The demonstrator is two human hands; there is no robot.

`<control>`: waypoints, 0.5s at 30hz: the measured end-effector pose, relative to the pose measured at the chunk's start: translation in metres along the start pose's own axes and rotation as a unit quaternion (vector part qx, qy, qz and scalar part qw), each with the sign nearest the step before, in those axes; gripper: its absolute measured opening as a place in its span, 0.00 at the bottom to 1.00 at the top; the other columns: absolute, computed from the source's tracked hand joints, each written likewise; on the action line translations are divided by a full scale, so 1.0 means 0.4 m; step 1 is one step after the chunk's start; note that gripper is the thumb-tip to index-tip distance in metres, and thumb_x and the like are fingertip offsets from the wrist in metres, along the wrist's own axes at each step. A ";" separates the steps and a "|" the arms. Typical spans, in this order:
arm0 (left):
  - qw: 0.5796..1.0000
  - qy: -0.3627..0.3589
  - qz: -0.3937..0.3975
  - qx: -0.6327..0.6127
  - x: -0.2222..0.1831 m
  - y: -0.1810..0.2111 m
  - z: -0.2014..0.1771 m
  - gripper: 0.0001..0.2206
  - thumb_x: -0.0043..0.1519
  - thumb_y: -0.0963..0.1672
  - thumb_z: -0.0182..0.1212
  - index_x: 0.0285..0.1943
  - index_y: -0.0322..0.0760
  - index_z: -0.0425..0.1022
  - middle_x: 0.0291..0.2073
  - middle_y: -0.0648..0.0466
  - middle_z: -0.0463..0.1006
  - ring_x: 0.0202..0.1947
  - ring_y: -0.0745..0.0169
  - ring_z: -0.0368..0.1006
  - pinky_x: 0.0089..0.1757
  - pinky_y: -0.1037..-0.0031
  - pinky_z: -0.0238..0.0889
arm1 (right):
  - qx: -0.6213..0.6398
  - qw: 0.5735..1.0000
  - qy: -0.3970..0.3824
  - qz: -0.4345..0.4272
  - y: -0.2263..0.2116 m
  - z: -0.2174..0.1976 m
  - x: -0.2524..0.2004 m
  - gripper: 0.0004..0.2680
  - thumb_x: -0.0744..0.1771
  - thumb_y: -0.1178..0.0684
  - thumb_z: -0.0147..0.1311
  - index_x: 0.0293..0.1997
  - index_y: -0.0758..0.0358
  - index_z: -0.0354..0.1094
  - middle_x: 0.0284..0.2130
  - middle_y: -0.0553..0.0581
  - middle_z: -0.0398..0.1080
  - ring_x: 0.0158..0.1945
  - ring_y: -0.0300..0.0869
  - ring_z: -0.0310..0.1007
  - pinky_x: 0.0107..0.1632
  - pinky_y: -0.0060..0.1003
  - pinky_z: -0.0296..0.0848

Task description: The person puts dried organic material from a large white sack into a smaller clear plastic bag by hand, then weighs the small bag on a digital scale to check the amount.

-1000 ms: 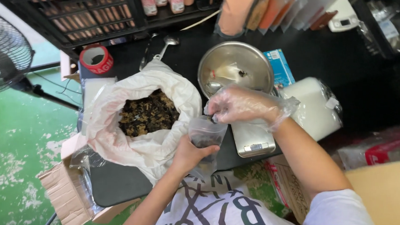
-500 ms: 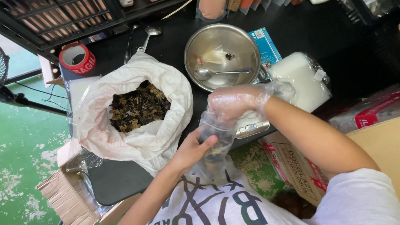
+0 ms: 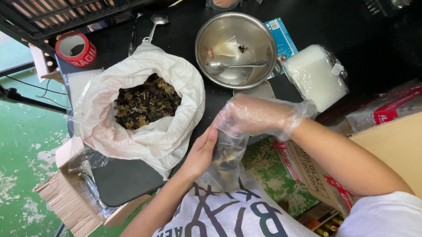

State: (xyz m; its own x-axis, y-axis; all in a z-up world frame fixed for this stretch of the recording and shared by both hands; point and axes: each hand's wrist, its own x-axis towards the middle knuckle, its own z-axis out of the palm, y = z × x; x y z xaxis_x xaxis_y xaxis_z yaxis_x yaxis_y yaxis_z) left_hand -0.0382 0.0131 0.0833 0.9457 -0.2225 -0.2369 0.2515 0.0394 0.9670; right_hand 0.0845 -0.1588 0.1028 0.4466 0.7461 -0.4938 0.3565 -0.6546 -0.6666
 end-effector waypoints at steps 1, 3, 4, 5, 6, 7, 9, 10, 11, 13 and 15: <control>1.000 0.000 -0.001 0.000 -0.001 -0.012 0.001 0.26 0.72 0.52 0.38 0.76 0.37 0.58 0.72 0.43 0.60 0.72 0.49 0.51 0.67 0.55 0.43 | 0.001 1.000 0.000 0.000 -0.005 -0.013 -0.011 0.04 0.64 0.58 0.60 0.30 0.67 0.78 0.23 0.59 0.76 0.27 0.48 0.76 0.39 0.36 0.74; 0.998 -0.001 0.063 -0.002 -0.003 -0.032 0.004 0.23 0.73 0.48 0.37 0.77 0.38 0.56 0.72 0.39 0.60 0.73 0.42 0.49 0.68 0.53 0.41 | -0.018 0.999 -0.017 -0.034 -0.015 -0.042 -0.034 0.03 0.61 0.58 0.60 0.27 0.65 0.76 0.20 0.57 0.75 0.27 0.47 0.75 0.35 0.40 0.74; 0.998 -0.002 0.063 -0.002 -0.002 -0.043 0.003 0.23 0.73 0.48 0.37 0.77 0.38 0.56 0.72 0.39 0.60 0.73 0.42 0.49 0.68 0.53 0.41 | -0.018 0.999 -0.016 -0.033 -0.030 -0.043 -0.045 0.03 0.61 0.58 0.60 0.27 0.65 0.76 0.20 0.57 0.75 0.27 0.47 0.75 0.35 0.40 0.74; 0.997 0.003 0.074 0.001 0.001 -0.055 0.002 0.23 0.73 0.48 0.37 0.77 0.39 0.56 0.71 0.39 0.61 0.72 0.42 0.49 0.67 0.52 0.42 | -0.008 0.999 -0.012 -0.035 -0.045 -0.044 -0.055 0.03 0.60 0.56 0.60 0.25 0.64 0.76 0.19 0.56 0.74 0.25 0.45 0.74 0.34 0.40 0.73; 0.996 0.007 0.084 0.004 0.003 -0.066 0.002 0.23 0.73 0.48 0.37 0.77 0.40 0.56 0.71 0.39 0.61 0.72 0.42 0.49 0.67 0.52 0.42 | 0.003 0.999 -0.008 -0.038 -0.059 -0.045 -0.067 0.04 0.60 0.55 0.60 0.24 0.62 0.75 0.18 0.55 0.74 0.24 0.43 0.73 0.32 0.40 0.72; 0.996 0.006 0.084 0.004 0.010 -0.066 0.000 0.23 0.73 0.48 0.37 0.77 0.40 0.56 0.71 0.39 0.61 0.72 0.42 0.49 0.67 0.52 0.42 | 0.004 0.999 -0.007 -0.037 -0.068 -0.045 -0.059 0.04 0.60 0.55 0.60 0.24 0.62 0.75 0.18 0.55 0.74 0.24 0.43 0.73 0.32 0.40 0.72; 0.996 0.009 0.085 0.002 0.019 -0.071 -0.004 0.23 0.73 0.49 0.38 0.77 0.41 0.55 0.72 0.41 0.59 0.73 0.45 0.49 0.68 0.54 0.42 | 0.001 0.998 0.057 0.000 -0.082 -0.035 -0.044 0.06 0.64 0.60 0.57 0.25 0.67 0.77 0.15 0.56 0.73 0.19 0.42 0.72 0.30 0.31 0.71; 0.996 0.006 0.085 0.000 0.021 -0.077 -0.006 0.23 0.73 0.49 0.38 0.77 0.41 0.55 0.72 0.41 0.59 0.73 0.45 0.49 0.68 0.54 0.42 | 0.002 0.998 0.058 0.003 -0.071 -0.022 -0.035 0.06 0.64 0.60 0.57 0.25 0.67 0.77 0.15 0.56 0.73 0.19 0.42 0.72 0.30 0.31 0.71; 0.996 -0.001 0.087 -0.010 0.022 -0.082 -0.008 0.23 0.73 0.49 0.37 0.78 0.42 0.53 0.73 0.42 0.58 0.73 0.46 0.47 0.68 0.54 0.41 | -0.004 0.997 0.075 0.007 -0.061 -0.010 -0.025 0.07 0.63 0.59 0.57 0.23 0.66 0.76 0.13 0.56 0.71 0.18 0.40 0.71 0.27 0.30 0.68; 0.996 -0.004 0.088 -0.021 0.018 -0.081 -0.006 0.24 0.73 0.49 0.37 0.79 0.43 0.51 0.74 0.43 0.56 0.74 0.47 0.46 0.68 0.54 0.39 | -0.010 0.996 0.088 0.008 -0.052 0.003 -0.019 0.07 0.63 0.59 0.58 0.20 0.65 0.74 0.11 0.56 0.69 0.17 0.39 0.70 0.24 0.30 0.65; 0.993 -0.034 0.109 -0.008 0.011 -0.063 0.003 0.25 0.73 0.48 0.39 0.81 0.45 0.46 0.76 0.44 0.52 0.74 0.52 0.44 0.68 0.55 0.39 | 0.086 0.995 0.050 0.028 -0.056 -0.001 -0.034 0.04 0.62 0.55 0.58 0.27 0.62 0.76 0.19 0.54 0.73 0.23 0.39 0.72 0.29 0.29 0.69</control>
State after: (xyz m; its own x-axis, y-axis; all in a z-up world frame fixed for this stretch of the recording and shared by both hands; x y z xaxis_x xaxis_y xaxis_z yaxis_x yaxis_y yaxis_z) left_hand -0.0406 0.0100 0.0579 0.9622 -0.2720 -0.0154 0.0469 0.1097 0.9929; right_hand 0.0708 -0.1543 0.1247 0.5440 0.6880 -0.4804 0.1865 -0.6573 -0.7302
